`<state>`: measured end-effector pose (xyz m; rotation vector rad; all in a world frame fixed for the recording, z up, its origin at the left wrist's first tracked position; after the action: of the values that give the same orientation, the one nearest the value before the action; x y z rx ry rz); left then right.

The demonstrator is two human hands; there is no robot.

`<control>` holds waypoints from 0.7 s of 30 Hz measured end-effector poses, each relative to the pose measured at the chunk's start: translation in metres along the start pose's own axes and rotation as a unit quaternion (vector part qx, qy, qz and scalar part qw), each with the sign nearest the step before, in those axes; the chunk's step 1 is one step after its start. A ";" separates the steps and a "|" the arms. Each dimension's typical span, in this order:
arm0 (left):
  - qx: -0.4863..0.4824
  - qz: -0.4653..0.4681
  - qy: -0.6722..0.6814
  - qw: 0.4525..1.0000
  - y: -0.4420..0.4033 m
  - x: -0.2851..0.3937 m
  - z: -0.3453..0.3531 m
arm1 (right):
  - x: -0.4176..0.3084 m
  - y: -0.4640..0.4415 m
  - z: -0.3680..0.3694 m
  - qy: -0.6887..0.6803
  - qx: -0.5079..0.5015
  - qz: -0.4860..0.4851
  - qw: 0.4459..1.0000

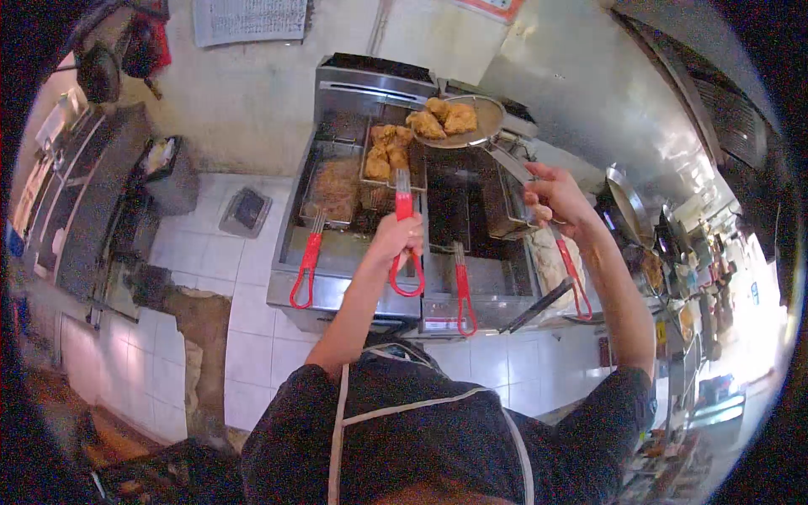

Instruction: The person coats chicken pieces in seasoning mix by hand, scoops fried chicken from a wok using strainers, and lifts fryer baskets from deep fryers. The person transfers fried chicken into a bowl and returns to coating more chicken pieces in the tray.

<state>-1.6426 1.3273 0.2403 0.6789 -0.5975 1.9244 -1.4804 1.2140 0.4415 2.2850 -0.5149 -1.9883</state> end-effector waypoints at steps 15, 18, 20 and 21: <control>0.301 0.036 -0.659 0.688 0.154 0.072 -0.097 | -0.028 -0.039 0.038 0.308 -0.084 0.134 0.938; 0.244 -0.169 -0.414 0.860 0.185 0.036 -0.194 | -0.032 -0.049 0.029 0.338 -0.096 0.134 0.927; 0.133 -0.268 -0.054 0.953 0.171 0.000 -0.206 | -0.045 -0.045 0.038 0.400 -0.078 0.161 0.899; 0.131 -0.237 -0.001 0.963 0.159 -0.003 -0.202 | -0.039 -0.057 0.029 0.380 -0.066 0.139 0.912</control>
<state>-1.8269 1.3939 0.0735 0.9006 -0.1539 1.5612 -1.5008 1.2841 0.4589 2.4661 -0.5486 -0.8600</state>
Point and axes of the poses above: each hand's wrist, its own y-axis away from the middle knuckle, its own z-axis out of the palm, x = y × z, the point moved 5 cm from there along -y, towards the middle knuckle, and after that the axes turned 15 degrees about -x, right-handed, at the moved point
